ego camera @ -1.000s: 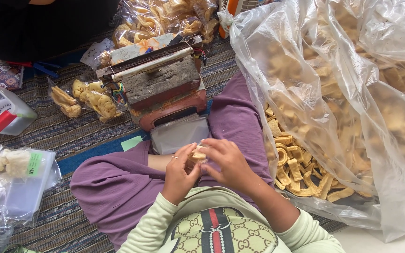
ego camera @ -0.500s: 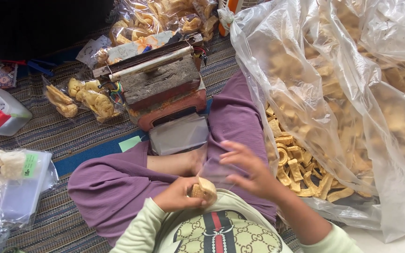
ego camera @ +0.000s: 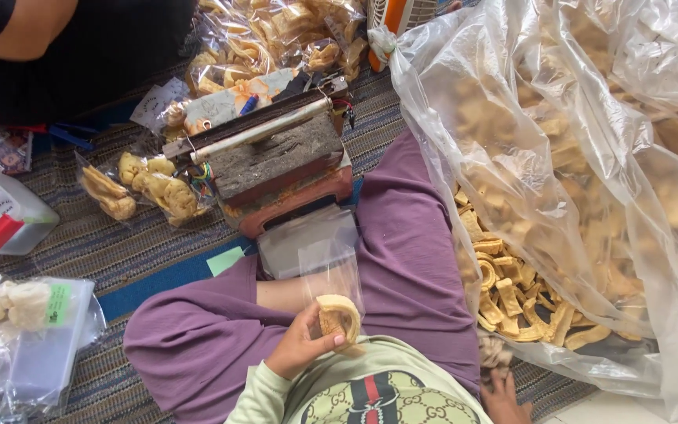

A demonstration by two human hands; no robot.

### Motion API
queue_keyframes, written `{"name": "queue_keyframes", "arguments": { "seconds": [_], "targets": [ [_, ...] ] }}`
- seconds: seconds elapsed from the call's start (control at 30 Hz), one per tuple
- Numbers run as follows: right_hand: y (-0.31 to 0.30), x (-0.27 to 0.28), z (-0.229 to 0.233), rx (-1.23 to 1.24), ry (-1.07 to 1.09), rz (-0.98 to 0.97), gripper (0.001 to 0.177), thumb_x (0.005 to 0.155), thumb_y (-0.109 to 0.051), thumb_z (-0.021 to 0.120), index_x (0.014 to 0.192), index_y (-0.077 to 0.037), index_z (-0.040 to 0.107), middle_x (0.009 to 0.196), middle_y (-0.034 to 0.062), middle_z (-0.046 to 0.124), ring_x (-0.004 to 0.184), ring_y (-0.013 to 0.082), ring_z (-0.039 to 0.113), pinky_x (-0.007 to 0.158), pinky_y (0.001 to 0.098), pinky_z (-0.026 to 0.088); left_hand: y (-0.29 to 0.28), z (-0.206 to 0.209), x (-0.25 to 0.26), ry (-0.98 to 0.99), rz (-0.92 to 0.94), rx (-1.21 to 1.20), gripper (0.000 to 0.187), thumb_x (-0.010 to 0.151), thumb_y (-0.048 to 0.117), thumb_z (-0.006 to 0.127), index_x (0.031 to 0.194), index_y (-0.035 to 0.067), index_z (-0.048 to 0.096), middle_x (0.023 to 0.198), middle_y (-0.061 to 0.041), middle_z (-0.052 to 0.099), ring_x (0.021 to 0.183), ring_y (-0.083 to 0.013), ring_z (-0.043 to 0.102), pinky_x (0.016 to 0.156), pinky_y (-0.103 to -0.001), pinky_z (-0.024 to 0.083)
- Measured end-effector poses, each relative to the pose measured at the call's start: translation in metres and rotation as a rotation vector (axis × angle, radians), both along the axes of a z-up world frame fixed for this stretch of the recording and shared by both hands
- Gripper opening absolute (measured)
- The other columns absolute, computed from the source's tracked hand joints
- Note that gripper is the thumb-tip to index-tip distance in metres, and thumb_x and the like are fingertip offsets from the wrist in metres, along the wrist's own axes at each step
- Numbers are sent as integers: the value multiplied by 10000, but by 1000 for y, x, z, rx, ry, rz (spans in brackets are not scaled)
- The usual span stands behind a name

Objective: Manually filling small plastic bags with snacks and sealing them using a heat sealer.

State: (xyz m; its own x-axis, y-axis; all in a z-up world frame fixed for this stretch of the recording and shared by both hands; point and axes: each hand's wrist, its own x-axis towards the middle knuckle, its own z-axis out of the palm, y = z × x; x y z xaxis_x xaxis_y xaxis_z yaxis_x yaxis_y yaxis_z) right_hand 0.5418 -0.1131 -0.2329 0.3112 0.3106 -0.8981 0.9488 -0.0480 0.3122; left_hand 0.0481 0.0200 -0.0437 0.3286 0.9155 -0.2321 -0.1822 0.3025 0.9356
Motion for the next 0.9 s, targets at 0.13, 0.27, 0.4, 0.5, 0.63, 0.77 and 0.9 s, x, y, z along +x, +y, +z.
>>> {"name": "queue_keyframes", "arguments": {
  "seconds": [0.13,0.27,0.4,0.5,0.63,0.77,0.9],
  "targets": [
    [73,-68,95,355,107,-51,775,935,-204,610,1599,-321,228,1735,207,-145,1557,400,122,1235,636,228,2,0,-7,0,9,-26,548,800,153,771,1310,32,611,1177,-95,709,1063,-192,648,971,-324,493],
    [95,-50,62,887,341,-643,572,892,-331,549,1416,-140,424,1488,103,391,1242,278,466,1071,428,442,8,-3,-7,44,36,-77,577,807,164,768,1341,34,589,1226,-102,702,1107,-199,650,1002,-330,490],
    [102,-7,55,615,304,-204,226,964,-235,567,1145,-302,684,1077,-15,804,909,241,765,831,411,606,25,11,3,-333,117,-173,671,818,133,759,1407,24,455,1193,-224,658,1015,-352,713,892,-466,615],
    [115,2,61,254,226,9,452,1010,-574,420,975,-250,733,985,-17,769,834,162,711,767,346,563,35,42,10,-322,160,-107,729,857,111,691,1510,82,370,1182,-199,650,1010,-345,712,910,-467,593],
    [140,-6,88,-51,513,211,383,884,-474,652,1107,-190,780,1077,147,776,1096,355,728,993,501,554,31,52,24,-305,285,-166,576,853,75,743,1378,103,509,1190,-124,637,1190,-336,665,908,-466,599],
    [203,-24,138,523,432,-52,289,886,-350,664,1091,-203,805,1033,135,808,1036,362,755,911,484,587,30,54,30,-328,278,-162,542,844,68,729,1338,78,507,1206,-149,655,1073,-277,684,863,-473,619],
    [248,-14,119,1120,386,-104,269,951,-343,679,1206,-290,748,1058,61,768,1059,316,718,916,449,571,35,34,36,-420,191,-145,746,827,98,715,1500,128,395,1312,-241,618,1113,-363,691,881,-522,620]
  ]
}}
